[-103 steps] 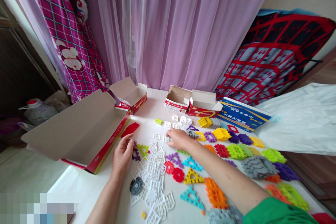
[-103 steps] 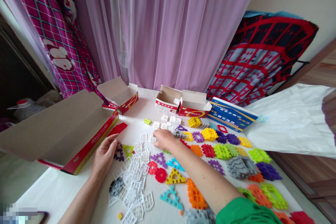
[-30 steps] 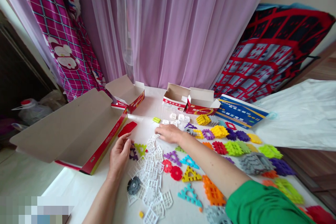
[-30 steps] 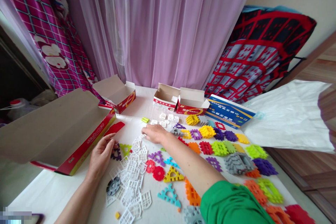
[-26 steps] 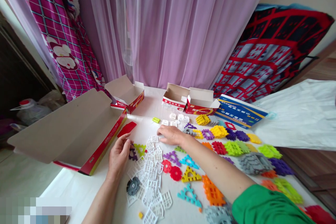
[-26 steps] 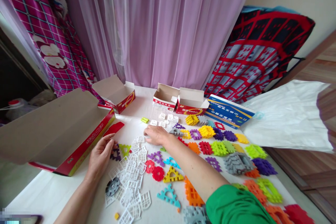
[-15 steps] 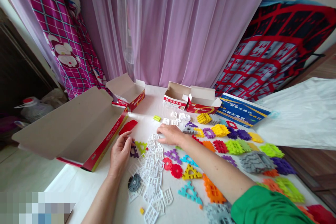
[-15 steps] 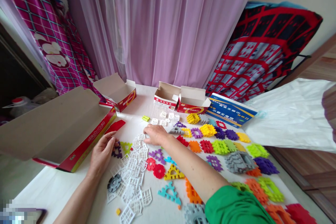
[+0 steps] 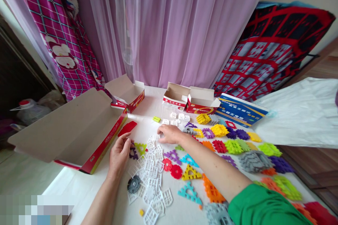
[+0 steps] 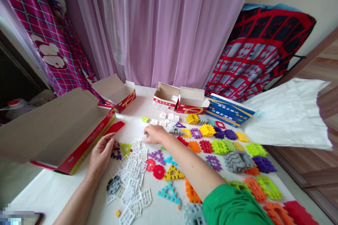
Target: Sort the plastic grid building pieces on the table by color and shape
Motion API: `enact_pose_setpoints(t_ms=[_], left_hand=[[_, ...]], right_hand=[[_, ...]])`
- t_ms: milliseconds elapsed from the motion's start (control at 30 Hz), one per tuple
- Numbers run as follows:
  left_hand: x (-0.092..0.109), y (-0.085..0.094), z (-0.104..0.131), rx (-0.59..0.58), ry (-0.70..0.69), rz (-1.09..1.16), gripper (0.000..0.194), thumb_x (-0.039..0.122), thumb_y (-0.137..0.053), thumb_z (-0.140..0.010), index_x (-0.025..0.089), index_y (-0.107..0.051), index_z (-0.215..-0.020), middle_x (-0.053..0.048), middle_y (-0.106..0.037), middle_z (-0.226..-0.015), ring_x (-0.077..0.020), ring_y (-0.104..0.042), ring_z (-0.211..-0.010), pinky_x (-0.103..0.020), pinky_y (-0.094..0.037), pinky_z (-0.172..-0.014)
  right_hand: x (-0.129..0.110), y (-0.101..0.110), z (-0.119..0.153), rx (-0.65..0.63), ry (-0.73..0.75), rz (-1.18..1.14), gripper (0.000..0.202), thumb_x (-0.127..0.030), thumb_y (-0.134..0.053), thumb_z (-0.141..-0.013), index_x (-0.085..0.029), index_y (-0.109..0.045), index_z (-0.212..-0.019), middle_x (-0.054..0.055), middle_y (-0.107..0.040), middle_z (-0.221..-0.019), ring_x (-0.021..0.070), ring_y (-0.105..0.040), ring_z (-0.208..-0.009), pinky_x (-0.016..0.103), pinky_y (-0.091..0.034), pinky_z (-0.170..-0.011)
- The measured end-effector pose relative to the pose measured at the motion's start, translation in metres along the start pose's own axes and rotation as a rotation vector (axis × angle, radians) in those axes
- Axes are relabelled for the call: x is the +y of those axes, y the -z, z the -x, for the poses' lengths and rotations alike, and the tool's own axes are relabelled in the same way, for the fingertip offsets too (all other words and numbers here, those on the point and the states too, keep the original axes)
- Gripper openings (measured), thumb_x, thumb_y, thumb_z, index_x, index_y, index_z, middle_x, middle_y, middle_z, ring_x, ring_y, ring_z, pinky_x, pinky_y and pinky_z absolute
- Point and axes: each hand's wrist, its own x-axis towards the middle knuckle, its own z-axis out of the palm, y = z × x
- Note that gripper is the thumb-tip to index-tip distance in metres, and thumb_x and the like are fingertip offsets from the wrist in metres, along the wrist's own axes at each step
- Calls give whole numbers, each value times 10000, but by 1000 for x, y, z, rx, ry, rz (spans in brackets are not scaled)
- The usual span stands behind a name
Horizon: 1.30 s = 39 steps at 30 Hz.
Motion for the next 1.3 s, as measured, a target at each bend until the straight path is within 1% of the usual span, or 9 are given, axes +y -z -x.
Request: enact_pose_setpoints(t_ms=[133, 233, 333, 633, 933, 1033, 1100, 1200, 1300], left_hand=[[-1, 0, -1, -1, -10, -4, 479, 510, -650, -709, 162, -648, -1039, -15, -656, -731, -143, -617, -612, -262, -497, -547], [-1, 0, -1, 0, -11, -9, 486, 516, -652, -705, 163, -651, -1039, -16, -658, -732, -143, -616, -609, -255, -491, -532], [-1, 0, 0, -2, -4, -13, 498, 521, -655, -700, 163, -651, -1045, -19, -664, -738, -143, -620, -609, -251, -489, -525], [0, 1, 0, 2, -13, -39, 490, 527, -647, -709, 167, -655, -1041, -23, -666, -738, -150, -629, -613, -256, -496, -528], [-1, 1, -1, -1, -3, -23, 478, 504, -649, -709, 165, -647, -1045, -21, -661, -741, -147, -619, -613, -259, -489, -534], [0, 0, 0, -2, 2, -14, 465, 490, -643, -715, 164, -643, -1047, -15, -653, -737, -141, -615, -614, -253, -485, -538], [0, 0, 0, -5, 4, -3, 462, 484, -638, -718, 163, -639, -1050, -10, -649, -734, -137, -612, -615, -254, -487, -549], [1, -1, 1, -9, 9, 6, 474, 491, -637, -715, 161, -635, -1056, -10, -648, -739, -141, -616, -621, -262, -493, -561], [3, 0, 2, -11, 13, 8, 485, 504, -639, -714, 159, -634, -1055, -10, -646, -747, -139, -616, -627, -258, -490, -565]], right_hand=[[36, 21, 5, 127, -198, 57, 329, -380, -662, -791, -237, -663, -1087, 46, -672, -1137, 209, -630, -998, 276, -434, -773], [64, 32, 7, 124, -298, 125, 326, -385, -666, -777, -255, -669, -1076, 39, -676, -1135, 219, -623, -1015, 278, -435, -761], [80, 32, 7, 92, -324, 152, 337, -400, -669, -764, -262, -674, -1072, 32, -683, -1115, 223, -619, -1022, 281, -438, -766], [78, 30, 5, 23, -366, 156, 350, -388, -653, -770, -262, -666, -1096, 36, -677, -1137, 225, -617, -1024, 277, -436, -753], [85, 27, 8, 41, -355, 96, 397, -394, -666, -753, -264, -653, -1128, 29, -680, -1146, 220, -619, -1019, 271, -439, -759], [80, 31, 12, 69, -351, 88, 335, -361, -639, -774, -256, -673, -1090, 25, -692, -1116, 212, -625, -999, 269, -435, -745], [67, 34, 14, 90, -303, 90, 245, -312, -601, -800, -247, -702, -1014, 23, -705, -1075, 203, -632, -977, 265, -429, -734], [37, 31, 13, 86, -123, 73, 198, -242, -559, -823, -243, -729, -925, 14, -718, -1006, 182, -641, -935, 254, -422, -728], [3, 22, 10, 25, 102, 47, 229, -262, -596, -819, -258, -727, -1007, 16, -706, -1041, 175, -638, -934, 253, -430, -762]])
